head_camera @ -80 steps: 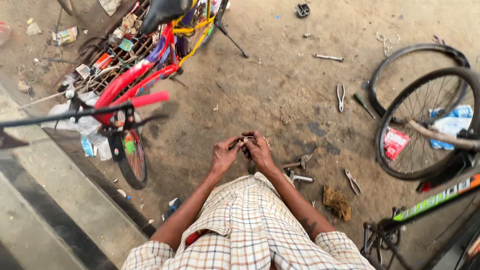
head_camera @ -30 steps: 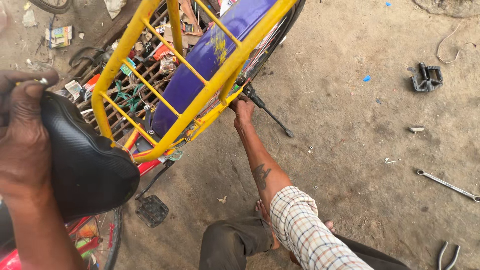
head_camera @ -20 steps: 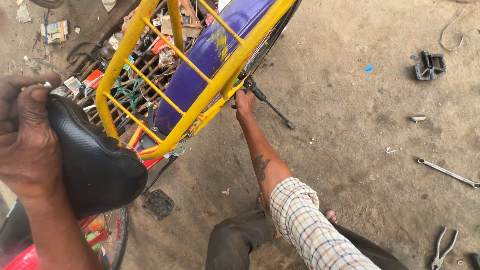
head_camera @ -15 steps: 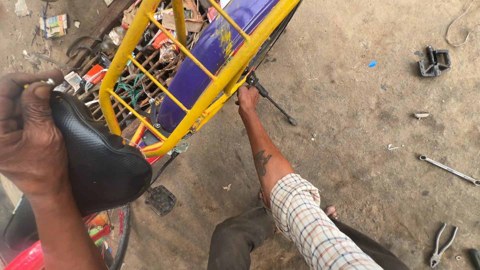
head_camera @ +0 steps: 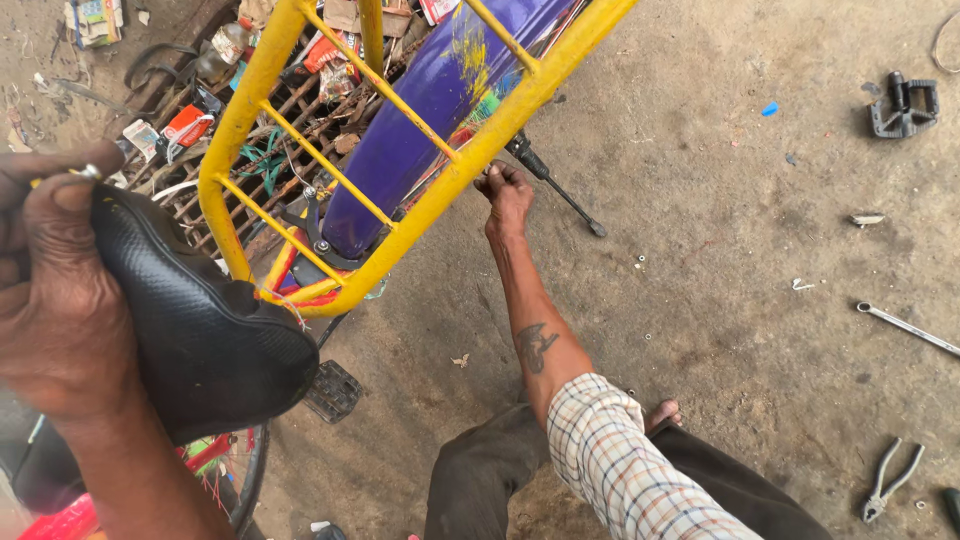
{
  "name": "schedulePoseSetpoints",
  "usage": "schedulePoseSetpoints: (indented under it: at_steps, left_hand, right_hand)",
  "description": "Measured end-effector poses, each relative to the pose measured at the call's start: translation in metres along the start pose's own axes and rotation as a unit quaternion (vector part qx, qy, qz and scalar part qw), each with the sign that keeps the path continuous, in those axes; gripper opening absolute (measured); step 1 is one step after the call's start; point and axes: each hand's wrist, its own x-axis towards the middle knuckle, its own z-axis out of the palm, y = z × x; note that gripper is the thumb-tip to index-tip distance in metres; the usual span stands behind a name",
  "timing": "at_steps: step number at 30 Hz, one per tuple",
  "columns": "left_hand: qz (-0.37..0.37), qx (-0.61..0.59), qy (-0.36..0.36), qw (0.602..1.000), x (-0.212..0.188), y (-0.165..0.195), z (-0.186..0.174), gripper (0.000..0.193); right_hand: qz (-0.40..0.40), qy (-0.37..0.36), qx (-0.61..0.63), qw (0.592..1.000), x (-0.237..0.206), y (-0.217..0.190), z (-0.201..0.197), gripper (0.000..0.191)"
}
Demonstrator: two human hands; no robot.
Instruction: The person works on a bicycle in a cluttered workshop. They handle a small metal part, then attach a yellow strap to the rear wheel area using pliers and a screwdriver. The person adjusts the strap and secures it to the frame.
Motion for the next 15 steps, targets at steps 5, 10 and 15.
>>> schedulePoseSetpoints:
  at_steps: [5, 10, 15]
  left_hand:
    - [0.02, -0.004, -0.009, 1.0, -0.003, -0.008, -0.004, 0.024]
    - [-0.027, 0.013, 0.011, 0.999, -0.006, -0.003, -0.003, 0.028]
    - [-0.014, 0.029, 0.017, 0.999, -0.007, 0.006, 0.003, 0.028]
  right_hand:
    - [-0.056, -0.005, -0.099, 0.994, 0.006, 0.009, -0.001, 0.031]
    - [-0.127, 0.032, -0.324, 0.937, 0.014, 0.008, 0.004, 0.037]
    - [-0.177, 0.016, -0.229, 0.957, 0.011, 0.011, 0.013, 0.043]
